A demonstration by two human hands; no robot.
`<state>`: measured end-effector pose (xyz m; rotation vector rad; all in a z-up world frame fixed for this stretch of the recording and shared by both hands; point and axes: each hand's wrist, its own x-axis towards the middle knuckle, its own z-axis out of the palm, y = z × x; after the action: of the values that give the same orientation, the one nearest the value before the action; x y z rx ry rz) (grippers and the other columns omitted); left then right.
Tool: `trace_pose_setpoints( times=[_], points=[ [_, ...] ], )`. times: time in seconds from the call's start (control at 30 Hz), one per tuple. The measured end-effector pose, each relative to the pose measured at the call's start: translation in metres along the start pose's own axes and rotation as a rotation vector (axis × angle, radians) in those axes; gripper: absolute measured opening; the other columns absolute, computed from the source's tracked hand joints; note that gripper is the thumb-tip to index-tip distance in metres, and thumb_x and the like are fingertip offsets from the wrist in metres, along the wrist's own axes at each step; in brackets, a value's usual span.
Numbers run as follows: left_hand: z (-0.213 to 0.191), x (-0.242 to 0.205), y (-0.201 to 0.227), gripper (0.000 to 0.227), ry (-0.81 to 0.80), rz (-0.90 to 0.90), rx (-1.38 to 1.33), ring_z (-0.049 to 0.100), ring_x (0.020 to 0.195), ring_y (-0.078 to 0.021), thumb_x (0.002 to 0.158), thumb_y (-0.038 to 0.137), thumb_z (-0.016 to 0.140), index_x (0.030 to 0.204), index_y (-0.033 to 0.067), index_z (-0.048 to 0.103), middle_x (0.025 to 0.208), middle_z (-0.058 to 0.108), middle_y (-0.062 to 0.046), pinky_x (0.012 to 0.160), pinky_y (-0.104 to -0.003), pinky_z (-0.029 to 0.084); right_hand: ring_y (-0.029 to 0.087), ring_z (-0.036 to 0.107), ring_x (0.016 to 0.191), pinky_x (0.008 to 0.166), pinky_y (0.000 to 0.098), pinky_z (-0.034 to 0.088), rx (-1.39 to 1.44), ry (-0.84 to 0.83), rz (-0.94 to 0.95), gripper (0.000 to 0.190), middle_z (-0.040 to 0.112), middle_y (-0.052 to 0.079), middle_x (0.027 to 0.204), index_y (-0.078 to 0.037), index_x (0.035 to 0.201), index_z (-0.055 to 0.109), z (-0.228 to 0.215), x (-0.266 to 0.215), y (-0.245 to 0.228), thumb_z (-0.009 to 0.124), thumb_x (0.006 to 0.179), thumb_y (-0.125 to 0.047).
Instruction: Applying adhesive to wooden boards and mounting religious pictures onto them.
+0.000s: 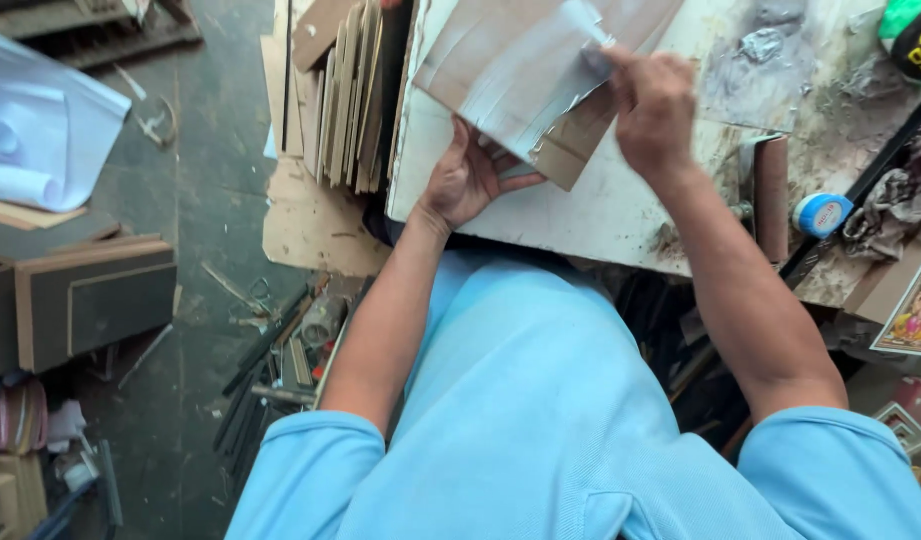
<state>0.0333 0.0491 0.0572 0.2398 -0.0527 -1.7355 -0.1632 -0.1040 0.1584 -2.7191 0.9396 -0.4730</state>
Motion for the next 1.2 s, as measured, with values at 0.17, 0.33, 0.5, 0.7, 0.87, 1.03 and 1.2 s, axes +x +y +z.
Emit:
trace_pose_setpoints(
  times=[0.17, 0.33, 0.5, 0.7, 0.87, 1.03, 1.2],
  points=[
    [-0.03, -0.003, -0.014, 0.076, 0.033, -0.029, -0.097, 0.054, 0.142, -0.0372, 0.104, 0.065, 0.035, 0.16, 0.0128, 0.032, 0.152, 0.054, -0.018, 0.116, -0.069, 0.048, 0.028, 0.071, 0.104, 0.104, 0.0456, 0.052, 0.157, -0.028, -0.227, 0.02, 0.075, 0.013, 0.113, -0.004, 0.12, 0.068, -0.027, -0.008, -0.087, 0.059, 0.103, -0.002],
    [-0.013, 0.003, 0.003, 0.074, 0.015, 0.012, -0.062, 0.053, 0.14, -0.0363, 0.106, 0.064, 0.036, 0.163, 0.0164, 0.028, 0.154, 0.053, -0.015, 0.113, -0.066, 0.047, 0.026, 0.073, 0.109, 0.108, 0.0473, 0.048, 0.039, 0.009, -0.309, 0.019, 0.076, 0.011, 0.112, -0.008, 0.119, 0.072, -0.018, -0.009, -0.05, 0.06, 0.104, -0.004],
    [-0.009, 0.005, 0.004, 0.078, -0.01, 0.003, -0.024, 0.055, 0.142, -0.037, 0.104, 0.064, 0.037, 0.16, 0.0098, 0.029, 0.154, 0.054, -0.017, 0.116, -0.069, 0.048, 0.021, 0.072, 0.099, 0.118, 0.0449, 0.047, 0.008, -0.028, 0.049, 0.023, 0.075, 0.009, 0.109, -0.005, 0.133, 0.071, -0.007, -0.004, -0.026, 0.059, 0.115, -0.011],
    [-0.017, 0.002, 0.0, 0.079, 0.003, 0.005, -0.043, 0.053, 0.141, -0.0362, 0.114, 0.065, 0.046, 0.159, 0.0013, 0.032, 0.149, 0.052, -0.024, 0.114, -0.066, 0.044, 0.021, 0.072, 0.1, 0.108, 0.0484, 0.048, 0.05, -0.04, -0.368, 0.019, 0.075, 0.011, 0.114, -0.007, 0.12, 0.071, -0.02, -0.023, -0.049, 0.06, 0.108, -0.017],
    [0.0, -0.001, 0.002, 0.08, 0.0, -0.026, 0.018, 0.054, 0.144, -0.0328, 0.1, 0.062, 0.053, 0.157, 0.0109, 0.032, 0.153, 0.053, -0.014, 0.117, -0.072, 0.049, 0.03, 0.076, 0.104, 0.113, 0.0474, 0.043, -0.12, 0.083, -0.096, 0.022, 0.077, 0.015, 0.113, -0.002, 0.128, 0.068, -0.026, 0.02, 0.027, 0.051, 0.117, -0.009],
    [0.002, -0.003, 0.001, 0.074, 0.034, -0.003, 0.063, 0.055, 0.14, -0.0328, 0.103, 0.057, 0.054, 0.156, 0.0098, 0.033, 0.15, 0.054, -0.018, 0.114, -0.068, 0.05, 0.028, 0.075, 0.095, 0.117, 0.0482, 0.042, 0.037, -0.022, -0.002, 0.023, 0.076, 0.014, 0.114, -0.007, 0.132, 0.07, -0.01, -0.026, 0.002, 0.053, 0.116, -0.007],
    [0.0, -0.002, 0.004, 0.072, 0.051, 0.008, 0.069, 0.056, 0.138, -0.0338, 0.104, 0.054, 0.053, 0.155, 0.0074, 0.034, 0.146, 0.056, -0.02, 0.111, -0.067, 0.052, 0.021, 0.077, 0.097, 0.113, 0.0538, 0.042, 0.185, -0.142, -0.164, 0.021, 0.077, 0.01, 0.113, -0.01, 0.124, 0.068, -0.048, -0.044, -0.081, 0.059, 0.106, -0.006]
  ],
)
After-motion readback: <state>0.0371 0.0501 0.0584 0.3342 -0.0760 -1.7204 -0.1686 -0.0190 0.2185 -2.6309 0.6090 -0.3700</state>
